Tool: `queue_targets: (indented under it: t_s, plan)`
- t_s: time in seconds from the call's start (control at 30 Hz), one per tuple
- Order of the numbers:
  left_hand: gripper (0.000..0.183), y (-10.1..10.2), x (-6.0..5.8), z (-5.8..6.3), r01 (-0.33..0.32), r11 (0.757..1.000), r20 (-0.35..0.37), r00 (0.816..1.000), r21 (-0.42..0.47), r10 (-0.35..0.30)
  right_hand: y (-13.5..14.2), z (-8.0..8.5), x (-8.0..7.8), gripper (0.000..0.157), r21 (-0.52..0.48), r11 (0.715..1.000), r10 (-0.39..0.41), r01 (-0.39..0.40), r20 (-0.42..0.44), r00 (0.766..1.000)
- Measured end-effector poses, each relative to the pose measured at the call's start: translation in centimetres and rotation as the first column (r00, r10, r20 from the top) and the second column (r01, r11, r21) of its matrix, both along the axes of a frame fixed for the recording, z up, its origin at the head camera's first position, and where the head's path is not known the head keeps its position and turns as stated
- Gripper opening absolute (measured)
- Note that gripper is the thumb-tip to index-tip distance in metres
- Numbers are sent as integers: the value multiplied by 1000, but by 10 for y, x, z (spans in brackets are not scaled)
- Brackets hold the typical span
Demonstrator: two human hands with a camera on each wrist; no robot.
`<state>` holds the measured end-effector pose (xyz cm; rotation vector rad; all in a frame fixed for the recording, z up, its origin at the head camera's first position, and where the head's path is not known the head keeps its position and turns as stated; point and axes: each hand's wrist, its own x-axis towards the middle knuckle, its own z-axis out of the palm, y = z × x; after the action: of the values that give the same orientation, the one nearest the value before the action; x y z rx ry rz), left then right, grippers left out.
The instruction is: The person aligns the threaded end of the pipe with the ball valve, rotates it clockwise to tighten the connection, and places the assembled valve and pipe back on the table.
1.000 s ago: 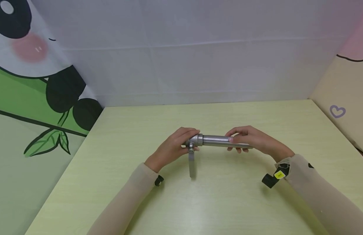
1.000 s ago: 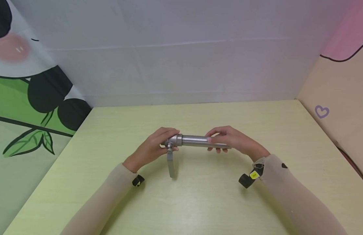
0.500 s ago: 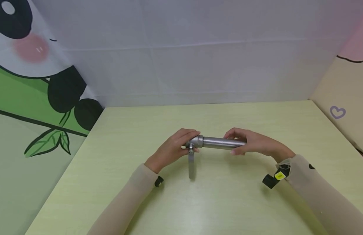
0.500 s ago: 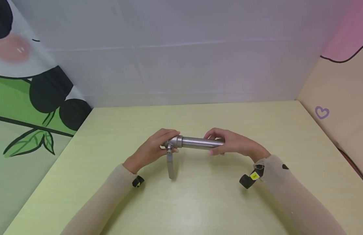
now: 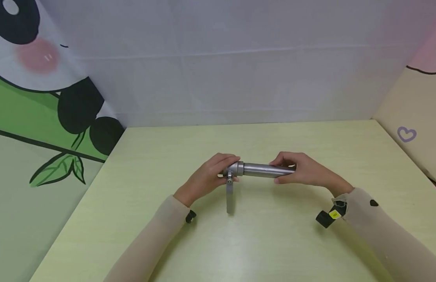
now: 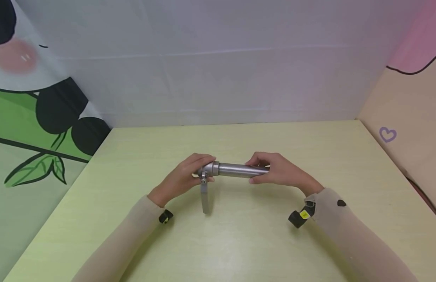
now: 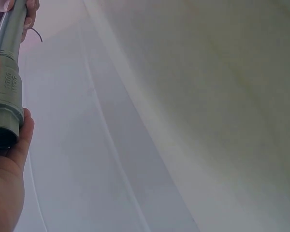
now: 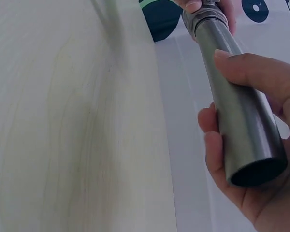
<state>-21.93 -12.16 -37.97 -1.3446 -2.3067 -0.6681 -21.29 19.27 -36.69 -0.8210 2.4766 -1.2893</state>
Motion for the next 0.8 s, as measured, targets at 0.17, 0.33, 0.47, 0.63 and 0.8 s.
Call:
queue_targets:
  t_s: [0.17,0.33,0.47,0.63,0.8]
  plan:
    - [57,-1,0,-1,-6,1000,14,1000,-13,6,0,1,-1,35,35,999,-6,6,-19,1000]
    - [57,-1,-1,-2,-8,1000,18,1000,-13,8,3,3,-3,40,14,1000,-20,19,90,996]
    - [58,-1,-1,-1,-4,1000,6,1000,-2,4,5,3,-6,41,-6,999,-40,42,207,977]
    - [57,0,-1,0,-7,1000,5,1000,6,7,7,4,-8,38,-46,998,-35,49,282,959]
    - [56,1,-1,-1,-11,1000,5,1000,9,11,7,4,-9,38,-93,995,-3,37,339,941]
